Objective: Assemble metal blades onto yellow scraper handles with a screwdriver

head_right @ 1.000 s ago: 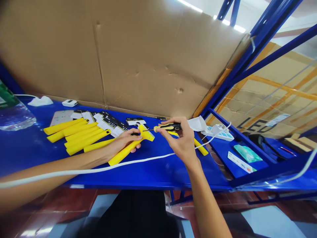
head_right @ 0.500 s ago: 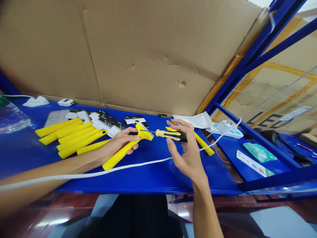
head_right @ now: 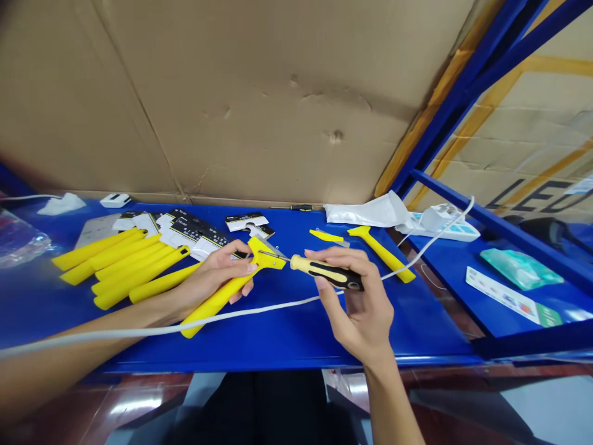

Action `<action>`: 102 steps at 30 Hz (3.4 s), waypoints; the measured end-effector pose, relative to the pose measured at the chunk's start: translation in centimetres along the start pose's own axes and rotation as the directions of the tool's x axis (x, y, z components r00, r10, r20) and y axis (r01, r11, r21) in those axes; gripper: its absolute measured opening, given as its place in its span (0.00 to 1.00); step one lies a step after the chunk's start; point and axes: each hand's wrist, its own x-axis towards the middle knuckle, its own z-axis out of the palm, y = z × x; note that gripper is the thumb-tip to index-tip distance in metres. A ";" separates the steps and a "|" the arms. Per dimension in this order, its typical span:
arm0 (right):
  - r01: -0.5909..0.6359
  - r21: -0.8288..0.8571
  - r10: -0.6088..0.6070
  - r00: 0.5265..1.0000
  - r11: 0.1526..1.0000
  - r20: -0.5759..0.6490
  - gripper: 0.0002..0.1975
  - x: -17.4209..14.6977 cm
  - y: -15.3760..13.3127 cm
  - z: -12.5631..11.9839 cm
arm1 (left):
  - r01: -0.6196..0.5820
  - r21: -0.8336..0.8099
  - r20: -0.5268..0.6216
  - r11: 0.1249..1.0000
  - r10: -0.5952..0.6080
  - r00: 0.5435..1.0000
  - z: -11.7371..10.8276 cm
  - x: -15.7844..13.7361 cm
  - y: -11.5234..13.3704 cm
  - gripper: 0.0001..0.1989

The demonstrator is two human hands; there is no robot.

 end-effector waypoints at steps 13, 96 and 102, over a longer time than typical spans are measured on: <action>0.022 -0.220 0.028 0.974 0.975 0.224 0.19 1.4 -0.8 0.2 | -0.056 -0.029 -0.087 0.998 0.054 0.995 -0.3 0.1 -0.5 0.25; -0.172 0.194 0.106 0.945 0.966 0.311 0.22 7.7 4.9 4.9 | -0.127 -0.143 -0.215 0.982 0.094 0.972 -1.0 1.3 -1.6 0.23; -0.164 0.090 0.143 0.969 0.982 0.203 0.23 7.6 4.7 5.3 | -0.146 -0.125 -0.194 0.981 0.121 0.974 -1.2 1.4 -1.8 0.23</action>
